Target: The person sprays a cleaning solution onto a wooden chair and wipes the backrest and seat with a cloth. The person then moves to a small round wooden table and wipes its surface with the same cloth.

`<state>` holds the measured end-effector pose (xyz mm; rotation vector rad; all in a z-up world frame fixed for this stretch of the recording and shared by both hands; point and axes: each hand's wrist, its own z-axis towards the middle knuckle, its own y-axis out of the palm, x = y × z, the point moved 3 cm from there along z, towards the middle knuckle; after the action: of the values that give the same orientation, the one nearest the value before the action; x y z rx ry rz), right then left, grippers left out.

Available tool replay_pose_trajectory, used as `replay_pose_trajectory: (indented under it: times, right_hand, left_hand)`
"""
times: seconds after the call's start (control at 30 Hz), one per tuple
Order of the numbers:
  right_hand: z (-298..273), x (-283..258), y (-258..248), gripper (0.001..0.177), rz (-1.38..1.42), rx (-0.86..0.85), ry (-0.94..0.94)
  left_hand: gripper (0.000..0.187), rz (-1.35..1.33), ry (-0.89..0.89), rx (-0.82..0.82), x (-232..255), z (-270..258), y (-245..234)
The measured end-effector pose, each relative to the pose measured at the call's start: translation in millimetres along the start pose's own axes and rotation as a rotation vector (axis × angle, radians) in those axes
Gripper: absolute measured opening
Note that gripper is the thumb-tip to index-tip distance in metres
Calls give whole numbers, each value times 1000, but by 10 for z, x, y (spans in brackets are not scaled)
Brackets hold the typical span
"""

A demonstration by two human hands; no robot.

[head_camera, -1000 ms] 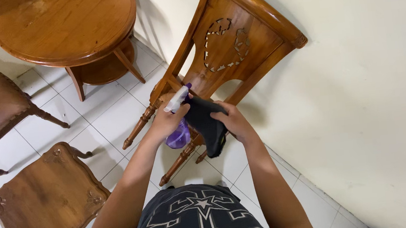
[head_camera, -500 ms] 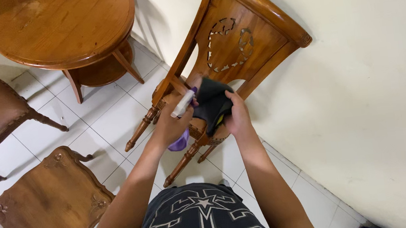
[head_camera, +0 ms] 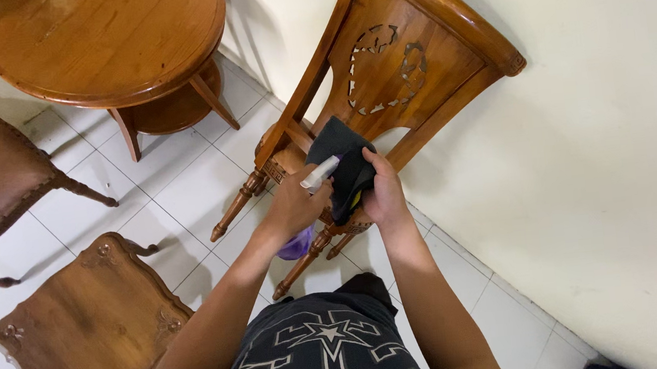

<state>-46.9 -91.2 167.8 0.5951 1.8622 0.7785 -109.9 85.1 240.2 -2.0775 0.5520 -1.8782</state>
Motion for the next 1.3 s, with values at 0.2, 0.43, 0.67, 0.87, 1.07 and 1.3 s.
replay_pose_trajectory:
  times: [0.2, 0.43, 0.67, 0.87, 1.07, 1.3]
  right_hand:
    - [275, -235, -135, 34, -29, 23, 49]
    - [725, -736, -363, 37, -68, -37, 96]
    - [1137, -1445, -666, 39, -159, 21, -13]
    - [1807, -1876, -744, 48, -1080, -1, -753]
    - [2327, -1487, -764, 62, -2445, -540, -974]
    - [2684, -1507, -853, 74, -2389, -576, -761]
  left_hand:
    - [20, -75, 119, 77, 107, 205, 154]
    - [42, 11, -163, 74, 321, 737, 580]
    - [45, -157, 99, 306, 242, 1399, 1139]
    - [41, -382, 12, 359, -110, 2066, 1664]
    - [41, -341, -18, 428, -338, 2400, 1858]
    - [45, -388, -117, 486, -461, 2464, 1882]
